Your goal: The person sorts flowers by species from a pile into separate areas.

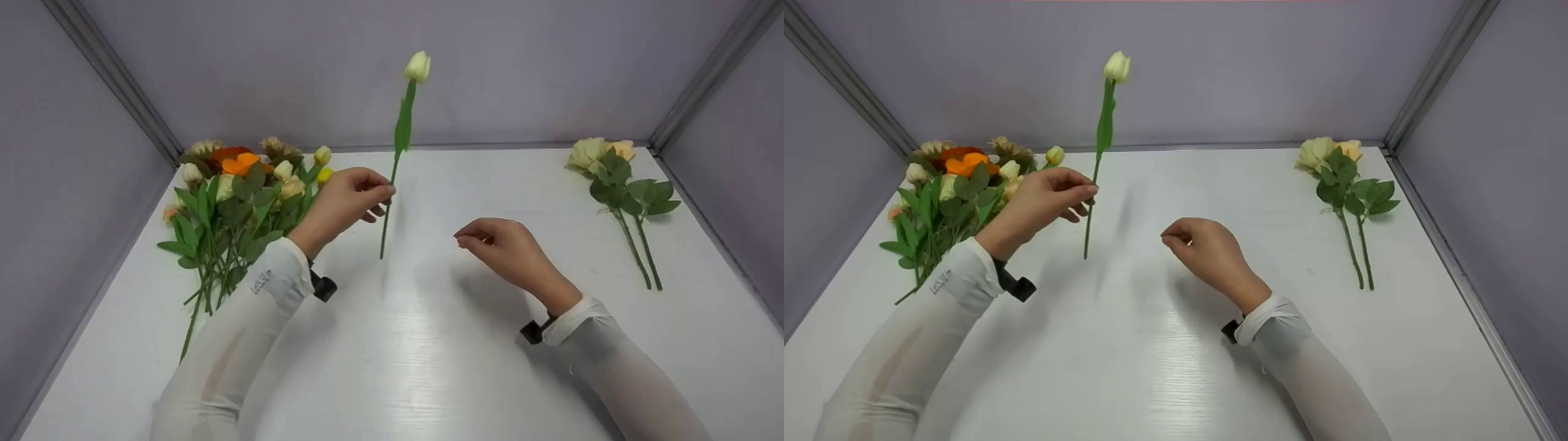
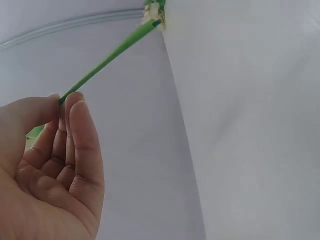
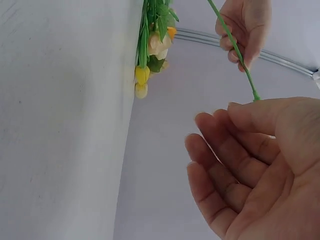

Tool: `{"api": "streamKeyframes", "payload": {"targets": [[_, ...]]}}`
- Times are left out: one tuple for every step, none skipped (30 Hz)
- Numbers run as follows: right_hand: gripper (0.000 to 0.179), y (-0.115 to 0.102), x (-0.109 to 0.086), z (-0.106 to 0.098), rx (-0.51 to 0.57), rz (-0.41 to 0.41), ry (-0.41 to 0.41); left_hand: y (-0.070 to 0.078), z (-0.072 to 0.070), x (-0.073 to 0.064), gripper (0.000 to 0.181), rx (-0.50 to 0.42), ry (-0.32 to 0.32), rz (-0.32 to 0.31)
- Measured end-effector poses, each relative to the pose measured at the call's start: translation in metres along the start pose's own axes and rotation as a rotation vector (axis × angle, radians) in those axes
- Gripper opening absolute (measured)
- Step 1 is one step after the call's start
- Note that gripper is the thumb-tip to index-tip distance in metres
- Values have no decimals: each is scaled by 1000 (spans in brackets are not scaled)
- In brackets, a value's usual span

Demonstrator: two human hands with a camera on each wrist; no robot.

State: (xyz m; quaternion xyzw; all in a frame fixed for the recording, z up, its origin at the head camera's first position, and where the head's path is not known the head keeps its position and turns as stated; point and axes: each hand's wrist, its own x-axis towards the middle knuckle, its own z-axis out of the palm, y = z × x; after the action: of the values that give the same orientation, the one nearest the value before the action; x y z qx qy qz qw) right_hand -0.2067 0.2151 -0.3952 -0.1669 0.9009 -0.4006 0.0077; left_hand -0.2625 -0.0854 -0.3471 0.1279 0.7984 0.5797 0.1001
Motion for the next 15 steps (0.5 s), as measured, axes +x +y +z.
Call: {"api": "streamKeyframes", "payload": {"targets": [[14,0,1,0,49,18,-3,2,8,3,21,-37,1,9],[14,0,1,0,95,33,-5,4,16,7,21,-68,0,22],[16,0,2,-1,140,46,-5,7,23,10,22,-95,-2,32],[17,0,2,-1,184,58,-1,9,31,13,21,-118,-7,42],[19,0,3,-2,221,67,1,11,38,16,21,-132,-11,55],[21,-1,3,-2,255,72,4,12,45,18,21,-145,-18,68],[22,-1,4,-2,289,79,6,14,51,21,21,-156,-26,81],[23,-1,4,-3,315,88,9,15,58,23,21,-164,-36,91],[25,-1,4,-3,332,97,13,16,64,24,21,-174,-46,98],[25,-1,4,-3,347,105,15,17,69,26,21,-184,-56,105],[28,-1,4,-4,358,114,16,17,75,28,21,-191,-63,110],[30,-1,4,-4,368,121,17,17,79,29,21,-197,-69,114],[30,-1,4,-4,375,130,19,17,84,30,20,-203,-73,118],[31,0,5,-4,375,137,23,17,87,31,19,-207,-74,123],[31,0,5,-4,376,141,27,18,90,31,18,-212,-73,128]]}}
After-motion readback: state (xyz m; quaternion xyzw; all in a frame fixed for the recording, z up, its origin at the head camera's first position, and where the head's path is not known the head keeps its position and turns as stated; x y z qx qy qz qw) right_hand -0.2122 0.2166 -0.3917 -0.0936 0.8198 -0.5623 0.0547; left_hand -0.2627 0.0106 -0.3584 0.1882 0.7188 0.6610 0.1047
